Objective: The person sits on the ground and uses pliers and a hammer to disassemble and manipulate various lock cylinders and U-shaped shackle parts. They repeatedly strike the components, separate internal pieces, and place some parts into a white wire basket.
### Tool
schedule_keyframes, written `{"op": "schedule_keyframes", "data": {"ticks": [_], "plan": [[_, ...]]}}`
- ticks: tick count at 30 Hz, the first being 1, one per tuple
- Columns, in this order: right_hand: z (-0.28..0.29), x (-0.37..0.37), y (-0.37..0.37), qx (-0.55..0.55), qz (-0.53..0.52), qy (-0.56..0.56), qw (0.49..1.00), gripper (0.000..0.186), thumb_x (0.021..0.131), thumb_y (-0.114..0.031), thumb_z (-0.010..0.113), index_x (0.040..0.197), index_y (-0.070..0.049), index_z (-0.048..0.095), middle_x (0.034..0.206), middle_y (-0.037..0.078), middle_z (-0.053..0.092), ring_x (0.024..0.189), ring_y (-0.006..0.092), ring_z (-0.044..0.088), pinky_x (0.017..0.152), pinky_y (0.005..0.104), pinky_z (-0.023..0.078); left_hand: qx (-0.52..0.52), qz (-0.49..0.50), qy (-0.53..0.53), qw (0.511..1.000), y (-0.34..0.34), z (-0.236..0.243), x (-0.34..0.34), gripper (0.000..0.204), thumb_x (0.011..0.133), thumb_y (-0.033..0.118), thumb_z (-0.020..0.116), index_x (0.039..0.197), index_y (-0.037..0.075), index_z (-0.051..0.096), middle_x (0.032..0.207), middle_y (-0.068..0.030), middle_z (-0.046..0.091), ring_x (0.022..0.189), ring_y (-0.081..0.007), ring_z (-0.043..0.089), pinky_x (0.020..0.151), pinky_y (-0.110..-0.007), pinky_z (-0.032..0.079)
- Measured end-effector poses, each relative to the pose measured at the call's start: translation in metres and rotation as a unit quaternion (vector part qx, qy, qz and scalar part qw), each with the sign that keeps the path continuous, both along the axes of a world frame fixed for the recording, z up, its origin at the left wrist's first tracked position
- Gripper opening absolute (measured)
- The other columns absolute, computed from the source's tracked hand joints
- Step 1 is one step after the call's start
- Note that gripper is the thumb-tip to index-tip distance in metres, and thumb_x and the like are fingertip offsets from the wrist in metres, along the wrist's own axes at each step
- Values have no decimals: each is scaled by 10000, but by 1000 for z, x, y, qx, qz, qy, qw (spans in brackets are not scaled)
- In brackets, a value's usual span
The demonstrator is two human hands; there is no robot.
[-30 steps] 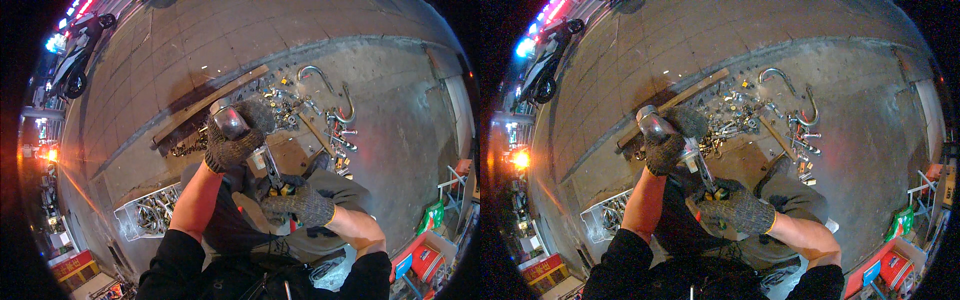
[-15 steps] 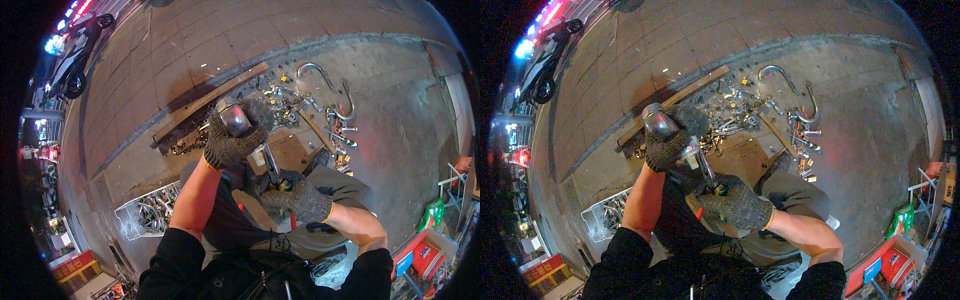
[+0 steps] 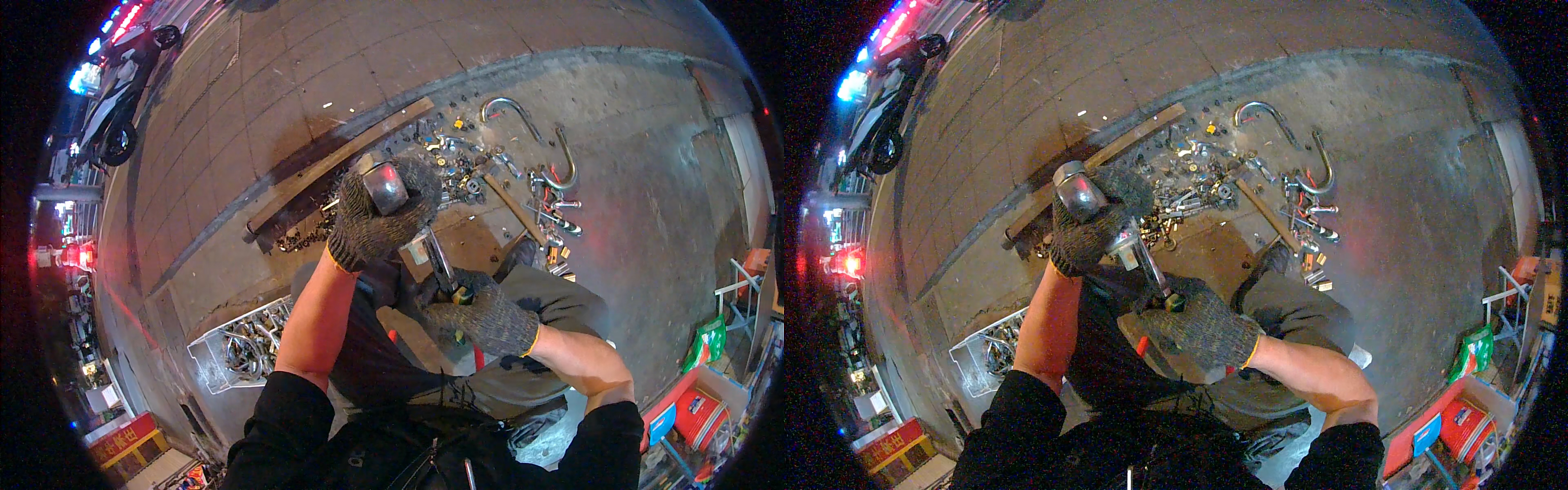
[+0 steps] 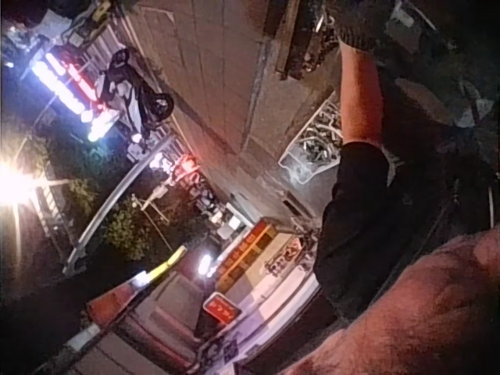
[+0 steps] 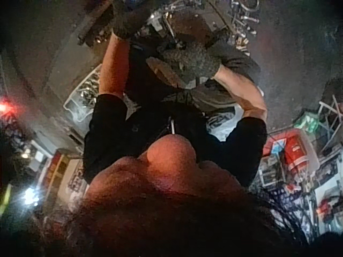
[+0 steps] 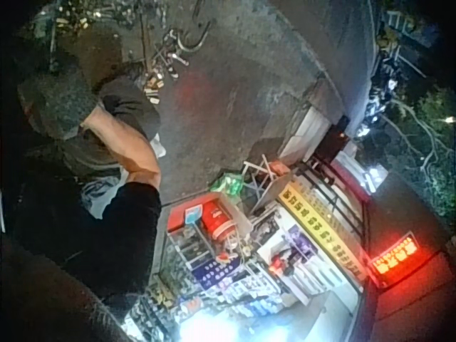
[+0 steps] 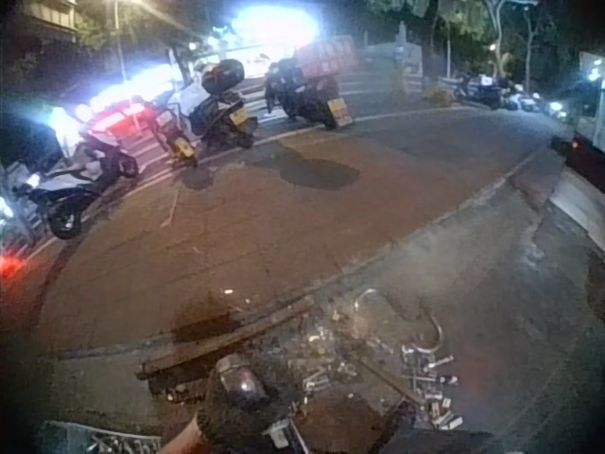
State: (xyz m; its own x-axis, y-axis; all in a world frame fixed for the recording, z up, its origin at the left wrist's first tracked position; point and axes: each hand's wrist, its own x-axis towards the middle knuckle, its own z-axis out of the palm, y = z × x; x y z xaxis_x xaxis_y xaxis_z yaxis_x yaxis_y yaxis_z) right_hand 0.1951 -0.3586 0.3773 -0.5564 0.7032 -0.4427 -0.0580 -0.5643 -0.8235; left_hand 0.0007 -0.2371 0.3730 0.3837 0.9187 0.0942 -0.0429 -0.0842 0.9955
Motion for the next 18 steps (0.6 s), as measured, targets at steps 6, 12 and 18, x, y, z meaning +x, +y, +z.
{"op": "schedule_keyframes", "data": {"ticks": [6,12,18], "plan": [[-7,-1,-1,17,5,-27,999,311,920,-206,755,1174,-49,668,914,28,691,774,83,617,668,254,512,53,-10,60,997,2,3,5,209,747,86,792,932,74,695,890,-49,696,816,-163,653,775,-315,548],[-16,-3,-3,81,-2,-55,995,356,903,-230,709,1192,-28,663,1035,123,725,922,193,646,842,371,520,76,-30,68,994,6,1,2,189,730,81,768,904,78,692,854,-58,683,785,-202,650,746,-343,541],[-25,-8,-5,182,-31,-63,981,306,915,-195,697,1175,-37,668,1044,120,714,945,213,658,851,360,520,39,-17,89,995,1,-4,0,225,722,76,791,925,83,695,871,-51,687,818,-204,666,779,-347,550]]}}
